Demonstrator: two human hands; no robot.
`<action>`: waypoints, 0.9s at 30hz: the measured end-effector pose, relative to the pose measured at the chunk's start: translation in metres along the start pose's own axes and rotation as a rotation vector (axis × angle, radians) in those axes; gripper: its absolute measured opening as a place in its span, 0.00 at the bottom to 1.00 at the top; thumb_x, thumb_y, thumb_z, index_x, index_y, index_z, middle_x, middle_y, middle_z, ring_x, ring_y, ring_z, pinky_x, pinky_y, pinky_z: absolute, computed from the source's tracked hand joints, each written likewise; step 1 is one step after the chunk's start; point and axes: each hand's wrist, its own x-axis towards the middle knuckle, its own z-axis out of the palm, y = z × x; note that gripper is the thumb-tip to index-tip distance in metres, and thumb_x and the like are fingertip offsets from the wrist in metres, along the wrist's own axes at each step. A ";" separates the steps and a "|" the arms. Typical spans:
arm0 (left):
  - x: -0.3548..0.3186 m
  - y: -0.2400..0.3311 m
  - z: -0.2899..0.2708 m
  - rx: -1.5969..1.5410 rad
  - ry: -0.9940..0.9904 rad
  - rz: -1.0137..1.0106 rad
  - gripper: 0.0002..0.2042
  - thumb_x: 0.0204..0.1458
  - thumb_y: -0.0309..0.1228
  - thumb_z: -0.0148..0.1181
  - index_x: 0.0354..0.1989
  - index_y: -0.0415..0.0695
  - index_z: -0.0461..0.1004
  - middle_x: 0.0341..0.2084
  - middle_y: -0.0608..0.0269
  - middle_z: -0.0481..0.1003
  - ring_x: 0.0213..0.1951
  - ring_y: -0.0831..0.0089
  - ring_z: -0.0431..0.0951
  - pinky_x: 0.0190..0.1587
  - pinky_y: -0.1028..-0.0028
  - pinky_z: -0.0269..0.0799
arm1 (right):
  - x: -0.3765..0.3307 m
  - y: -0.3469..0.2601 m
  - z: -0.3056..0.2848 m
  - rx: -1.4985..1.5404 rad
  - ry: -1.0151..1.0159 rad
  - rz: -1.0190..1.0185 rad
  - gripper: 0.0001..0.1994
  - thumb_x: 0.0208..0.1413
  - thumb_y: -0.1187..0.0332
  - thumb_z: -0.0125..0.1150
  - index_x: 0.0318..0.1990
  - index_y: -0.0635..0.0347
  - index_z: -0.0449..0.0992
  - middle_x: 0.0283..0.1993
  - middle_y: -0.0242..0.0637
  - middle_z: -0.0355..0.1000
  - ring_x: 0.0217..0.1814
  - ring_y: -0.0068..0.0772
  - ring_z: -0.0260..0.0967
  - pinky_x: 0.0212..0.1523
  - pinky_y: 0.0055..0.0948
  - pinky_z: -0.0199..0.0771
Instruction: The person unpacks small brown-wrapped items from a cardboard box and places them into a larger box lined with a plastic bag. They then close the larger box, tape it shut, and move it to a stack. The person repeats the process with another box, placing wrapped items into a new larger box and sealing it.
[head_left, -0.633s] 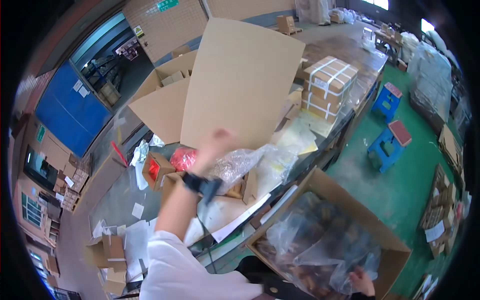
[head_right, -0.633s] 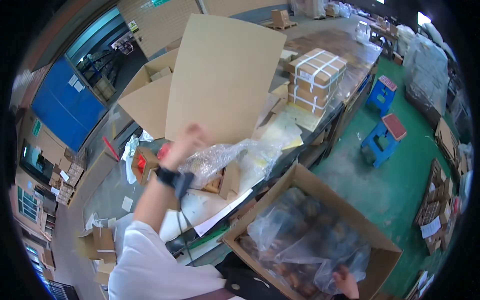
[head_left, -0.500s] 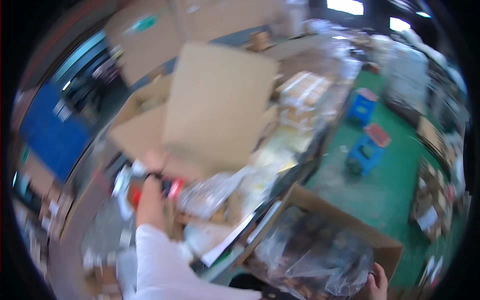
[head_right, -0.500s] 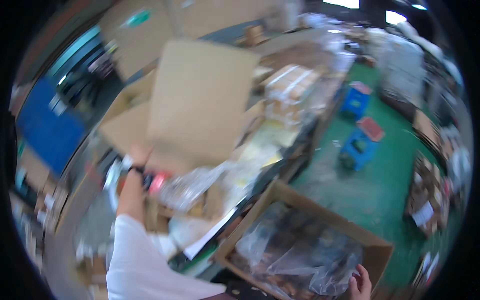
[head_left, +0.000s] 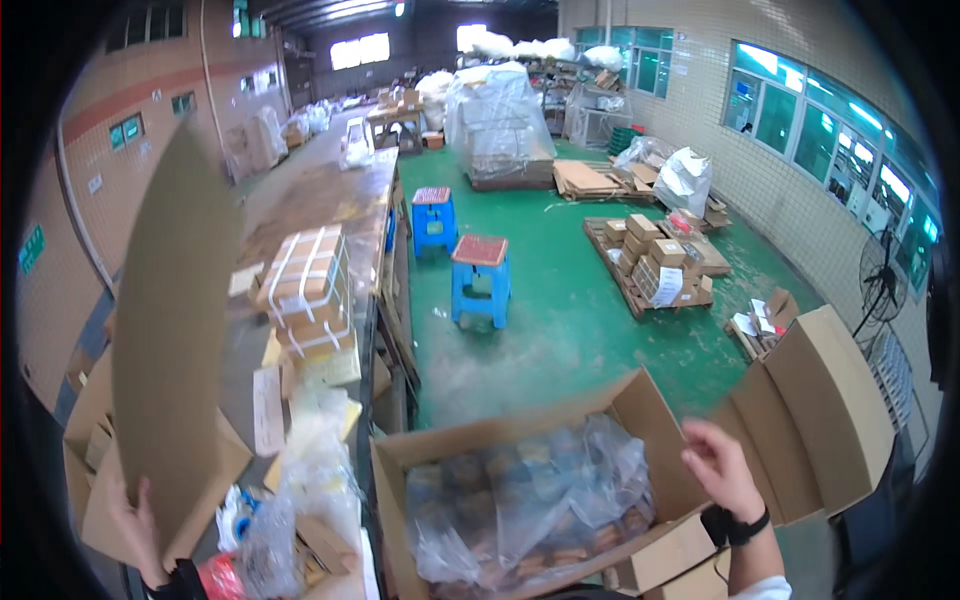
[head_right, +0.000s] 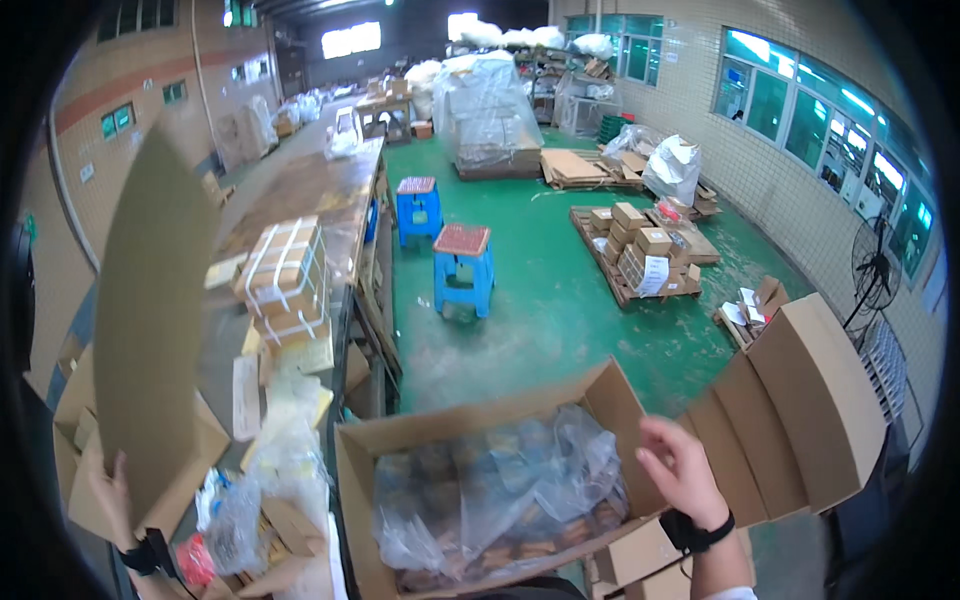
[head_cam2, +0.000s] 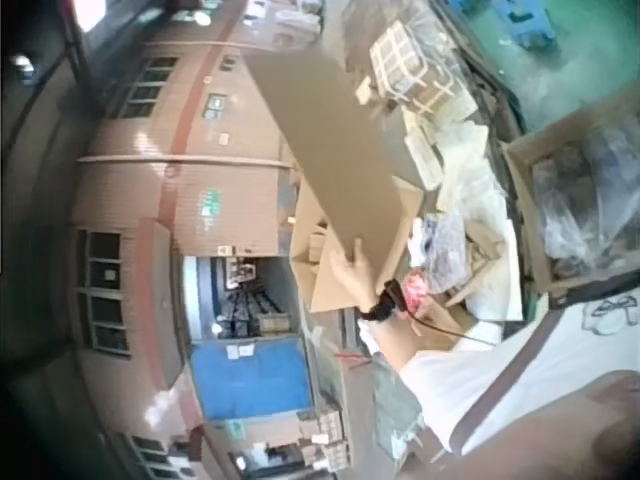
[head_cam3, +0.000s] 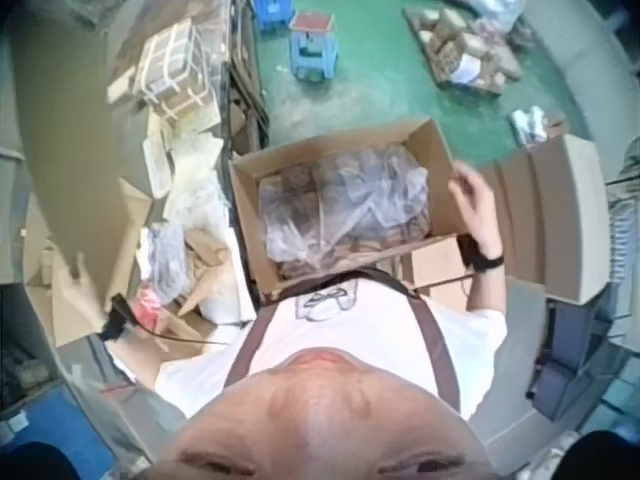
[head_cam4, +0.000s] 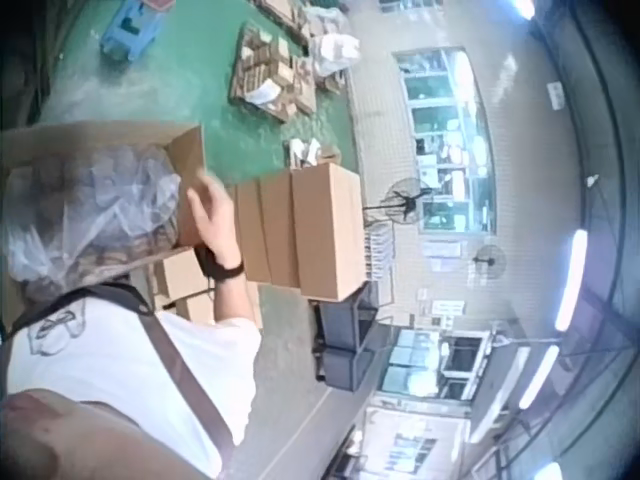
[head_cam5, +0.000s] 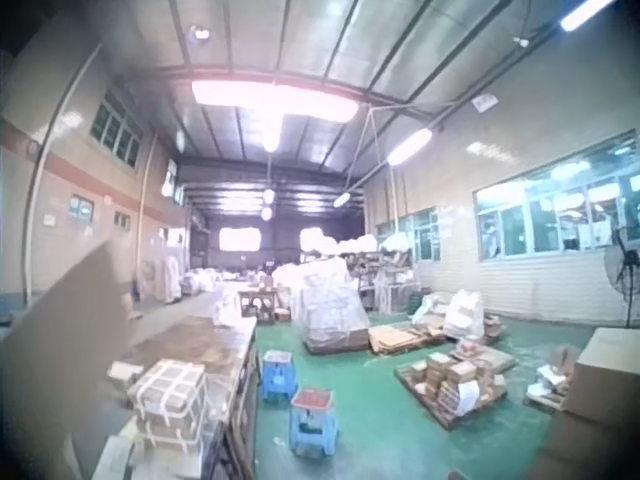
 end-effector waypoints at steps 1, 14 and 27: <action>0.008 0.038 -0.028 -0.032 -0.061 -0.014 0.12 0.56 0.22 0.54 0.48 0.32 0.69 0.41 0.55 0.74 0.43 0.67 0.73 0.48 0.74 0.66 | 0.013 -0.023 0.001 -0.047 0.058 -0.120 0.25 0.51 0.73 0.64 0.58 0.63 0.67 0.58 0.47 0.66 0.53 0.31 0.67 0.50 0.30 0.69; 0.003 0.291 -0.080 -0.270 -0.771 0.709 0.15 0.37 0.29 0.60 0.37 0.39 0.76 0.32 0.55 0.76 0.31 0.54 0.76 0.31 0.63 0.70 | 0.017 -0.121 -0.095 -0.629 -0.147 -0.521 0.22 0.41 0.85 0.59 0.49 0.66 0.73 0.47 0.46 0.74 0.52 0.47 0.71 0.57 0.38 0.64; -0.033 0.382 0.020 -0.334 -1.062 0.741 0.17 0.47 0.25 0.60 0.48 0.47 0.74 0.36 0.53 0.78 0.33 0.53 0.76 0.34 0.61 0.72 | 0.047 0.013 -0.113 -0.472 -0.338 -0.283 0.14 0.44 0.86 0.55 0.41 0.68 0.77 0.35 0.51 0.76 0.38 0.44 0.76 0.40 0.29 0.73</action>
